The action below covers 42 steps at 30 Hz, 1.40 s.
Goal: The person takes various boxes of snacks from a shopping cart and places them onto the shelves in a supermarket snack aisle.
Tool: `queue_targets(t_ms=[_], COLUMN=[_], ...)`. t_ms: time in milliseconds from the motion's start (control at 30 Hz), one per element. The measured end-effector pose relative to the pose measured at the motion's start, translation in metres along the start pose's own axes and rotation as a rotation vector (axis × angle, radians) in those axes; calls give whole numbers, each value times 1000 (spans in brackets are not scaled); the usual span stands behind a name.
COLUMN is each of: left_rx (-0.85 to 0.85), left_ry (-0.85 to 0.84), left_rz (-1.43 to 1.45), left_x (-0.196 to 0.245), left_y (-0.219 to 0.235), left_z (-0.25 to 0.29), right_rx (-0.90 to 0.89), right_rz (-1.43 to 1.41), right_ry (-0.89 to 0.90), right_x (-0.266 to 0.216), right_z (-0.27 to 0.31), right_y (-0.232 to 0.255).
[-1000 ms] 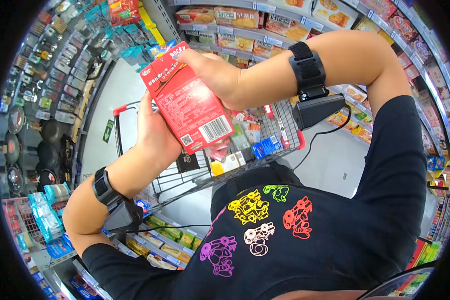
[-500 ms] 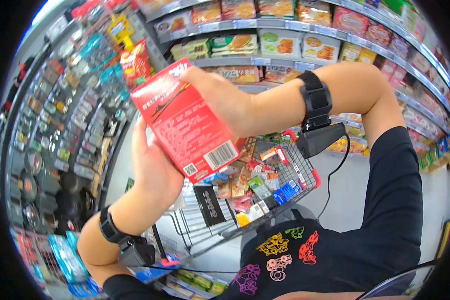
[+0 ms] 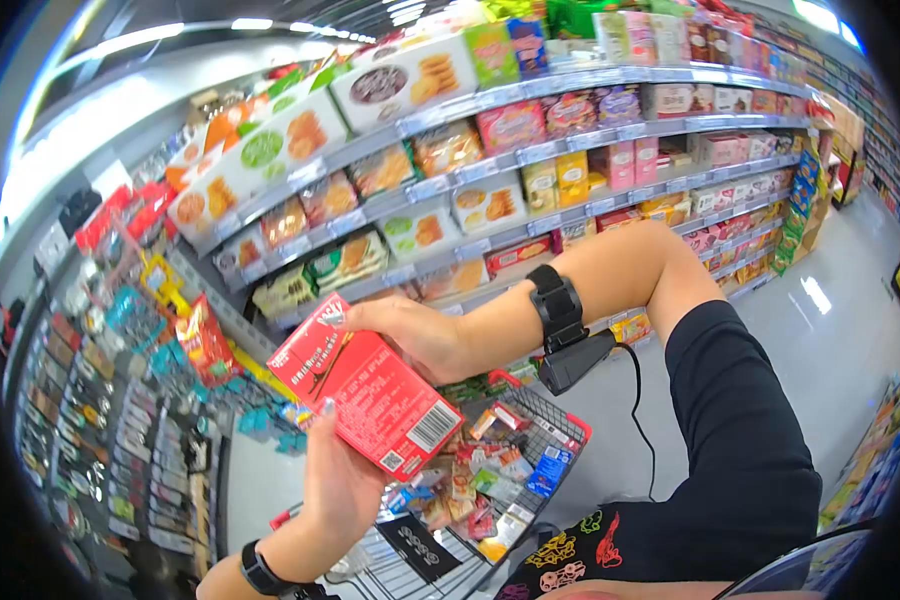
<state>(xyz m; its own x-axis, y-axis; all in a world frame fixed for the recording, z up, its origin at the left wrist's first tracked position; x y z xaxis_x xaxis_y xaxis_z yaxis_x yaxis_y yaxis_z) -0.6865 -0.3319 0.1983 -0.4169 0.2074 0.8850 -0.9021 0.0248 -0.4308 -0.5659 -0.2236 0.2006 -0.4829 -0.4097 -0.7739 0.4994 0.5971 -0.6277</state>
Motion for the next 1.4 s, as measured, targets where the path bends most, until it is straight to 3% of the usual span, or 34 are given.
queue_targets(t_ms=[133,367,467,567,633,700,800,933,1000,1167,1200,1267,1367,1400], left_rx=[-28,-418,-475,-503,-523,-623,-780,-838,-955,-1076,-1039,-1004,-973,-951], left_ry=[39,148,217,365,497,524,568,794,888,1144,1080,1043,1009,973], left_rz=[-74,-183,-164,-97,26,-8,-5,40,67,170,23,16,74,81], left_x=[-22,-126,-163,-202,-226,-242,-251,-265,-283,-327,-329,-336,-338,-339], left_y=[-63,-192,-249,-288,-305,-324,-349,-371,-376,-405,-414,-429,-452,-460], left_z=[4,-23,-39,-50,-57,-68,-80,-96,-118,-173,-182,-208,-263,-284], right_rx=[74,302,390,315,357,351,340,249,187,392,451,581,960,948], right_rz=[-63,27,2,-110,-61,-112,40,69,59,-39,1,-13,120,149], right_ry=[128,233,301,330,378,437,481,574,617,582,585,648,585,578], right_x=[-40,-103,-117,-124,-126,-124,-118,-111,-103,-101,-104,-113,-148,-163], right_z=[72,249,309,360,395,421,449,464,465,480,484,483,484,484], right_y=[29,129,162,191,199,207,231,252,272,317,333,370,417,433])
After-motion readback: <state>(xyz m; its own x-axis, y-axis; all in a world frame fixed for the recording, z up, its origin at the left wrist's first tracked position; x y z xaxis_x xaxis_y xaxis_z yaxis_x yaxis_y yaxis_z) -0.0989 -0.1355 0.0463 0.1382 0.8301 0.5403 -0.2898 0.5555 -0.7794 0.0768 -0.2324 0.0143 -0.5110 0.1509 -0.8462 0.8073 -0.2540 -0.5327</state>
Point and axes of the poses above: each hand's wrist, its own z-axis away from the middle knuckle, its own y-axis out of the back of the hand, x = y × z, the point moved 2 cm from there along -z, towards the middle knuckle, and after that the axes turned 6 degrees about x, right-handed, at the moved point
